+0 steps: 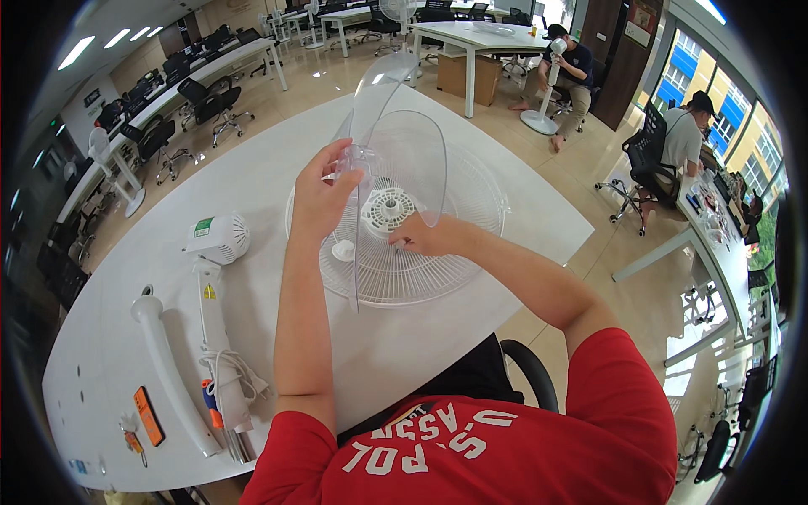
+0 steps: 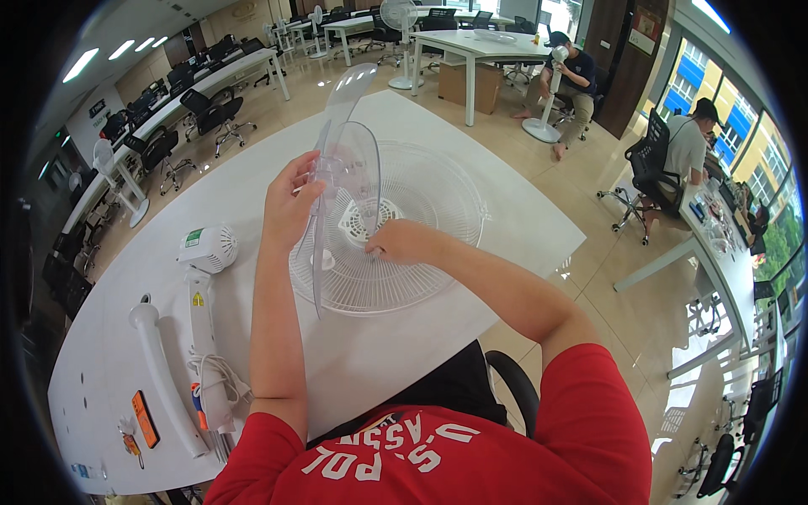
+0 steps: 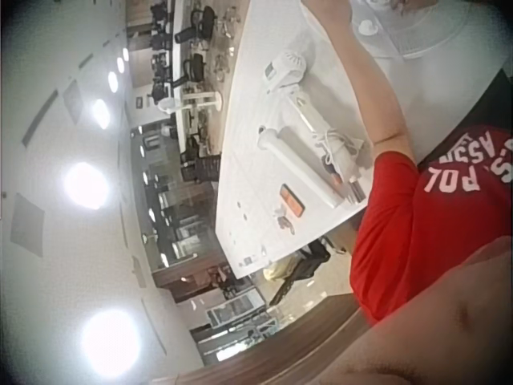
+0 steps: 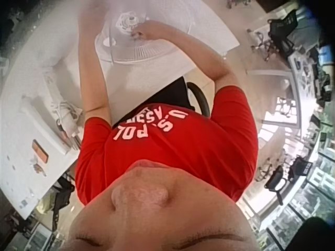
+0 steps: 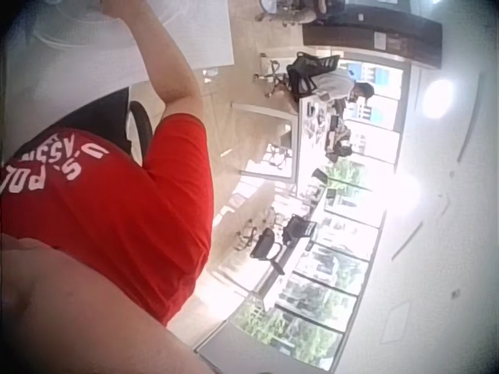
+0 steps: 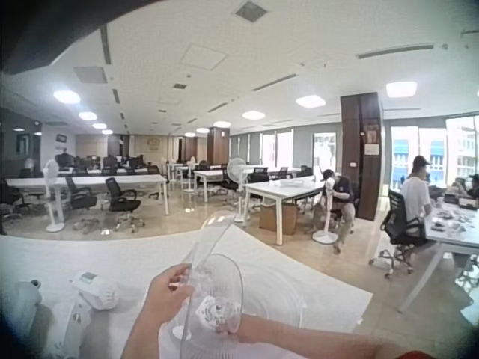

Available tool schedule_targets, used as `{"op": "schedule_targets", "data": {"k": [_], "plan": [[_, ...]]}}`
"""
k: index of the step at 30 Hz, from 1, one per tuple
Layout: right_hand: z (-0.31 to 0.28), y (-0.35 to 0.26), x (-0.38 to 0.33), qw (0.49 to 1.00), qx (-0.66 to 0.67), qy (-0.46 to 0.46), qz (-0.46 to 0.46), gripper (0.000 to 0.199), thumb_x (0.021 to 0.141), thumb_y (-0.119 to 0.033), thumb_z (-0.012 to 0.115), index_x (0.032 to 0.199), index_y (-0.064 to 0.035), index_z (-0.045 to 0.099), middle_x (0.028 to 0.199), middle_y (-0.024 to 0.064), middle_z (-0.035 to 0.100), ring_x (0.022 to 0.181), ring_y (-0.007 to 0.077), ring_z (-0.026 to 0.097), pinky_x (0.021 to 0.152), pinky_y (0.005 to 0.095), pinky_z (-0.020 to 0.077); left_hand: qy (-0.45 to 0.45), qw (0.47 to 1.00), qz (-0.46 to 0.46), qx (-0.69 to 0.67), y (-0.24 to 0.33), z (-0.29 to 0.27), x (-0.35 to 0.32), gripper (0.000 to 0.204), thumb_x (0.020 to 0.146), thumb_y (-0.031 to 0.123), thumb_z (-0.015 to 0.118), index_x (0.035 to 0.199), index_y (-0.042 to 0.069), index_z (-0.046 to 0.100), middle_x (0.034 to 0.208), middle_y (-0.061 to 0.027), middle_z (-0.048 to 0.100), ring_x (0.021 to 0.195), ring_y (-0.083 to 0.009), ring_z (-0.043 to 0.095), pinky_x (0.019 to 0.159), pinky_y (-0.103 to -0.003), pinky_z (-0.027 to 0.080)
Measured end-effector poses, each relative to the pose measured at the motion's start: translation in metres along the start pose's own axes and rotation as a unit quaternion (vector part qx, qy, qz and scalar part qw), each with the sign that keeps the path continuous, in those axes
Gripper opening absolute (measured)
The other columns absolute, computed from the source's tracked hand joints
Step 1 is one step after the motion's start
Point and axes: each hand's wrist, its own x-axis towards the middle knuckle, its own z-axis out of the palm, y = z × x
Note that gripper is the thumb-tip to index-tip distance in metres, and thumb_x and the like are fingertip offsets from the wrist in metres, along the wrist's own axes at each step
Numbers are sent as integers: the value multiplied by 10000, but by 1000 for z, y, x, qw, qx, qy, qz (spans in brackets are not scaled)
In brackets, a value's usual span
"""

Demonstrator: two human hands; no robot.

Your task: The person fits fan components together by hand, packs the fan pole, motor assembly, and grilles into a cardboard box, and closes the box.

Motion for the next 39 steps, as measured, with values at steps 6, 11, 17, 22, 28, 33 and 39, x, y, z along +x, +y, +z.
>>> {"op": "schedule_targets", "data": {"k": [6,11,17,22,28,33,39], "plan": [[-5,19,-18,997,66,29,-16,352,916,-162,698,1258,-99,751,1206,152,741,1081,330,710,949,425,558,-75,988,20,135,-7,29,25,535,846,208,759,1350,40,695,1237,-153,726,1092,-230,675,954,-359,543],[-57,27,-87,978,-76,109,160,313,926,-201,737,1216,-84,753,1281,130,705,1274,346,574,1098,433,471,-162,950,-30,264,-26,48,43,621,766,345,808,1299,36,728,1226,-211,743,1128,-305,708,982,-384,549],[-51,42,-143,931,25,297,209,269,955,-185,714,1201,-84,754,1341,121,669,1341,323,500,1133,435,439,-207,916,-35,342,-41,60,34,685,710,406,810,1277,28,736,1218,-261,732,1148,-387,705,1025,-431,547],[-37,37,-134,940,42,282,186,280,965,-190,707,1224,-90,745,1373,121,654,1366,326,474,1162,435,405,-202,911,-28,358,-49,65,33,688,709,396,812,1296,47,729,1270,-264,698,1208,-385,670,1064,-433,521],[-25,44,-127,933,26,304,192,263,963,-185,710,1209,-101,748,1384,121,651,1383,353,444,1184,463,370,-240,897,-28,369,-49,66,38,734,712,425,824,1354,90,706,1275,-255,667,1237,-396,629,1082,-448,514],[-23,44,-126,926,50,319,194,243,990,-177,686,1213,-101,745,1386,116,651,1418,349,419,1191,463,366,-233,905,13,357,-54,58,39,726,696,356,855,1350,88,692,1251,-212,685,1197,-359,658,1047,-425,524],[-30,31,-116,895,108,394,181,254,1037,-212,647,1233,-75,733,1419,108,640,1427,353,465,1178,437,394,-65,984,79,146,-23,34,61,578,839,253,776,1361,46,641,1297,-177,677,1120,-300,692,965,-412,568]]}}
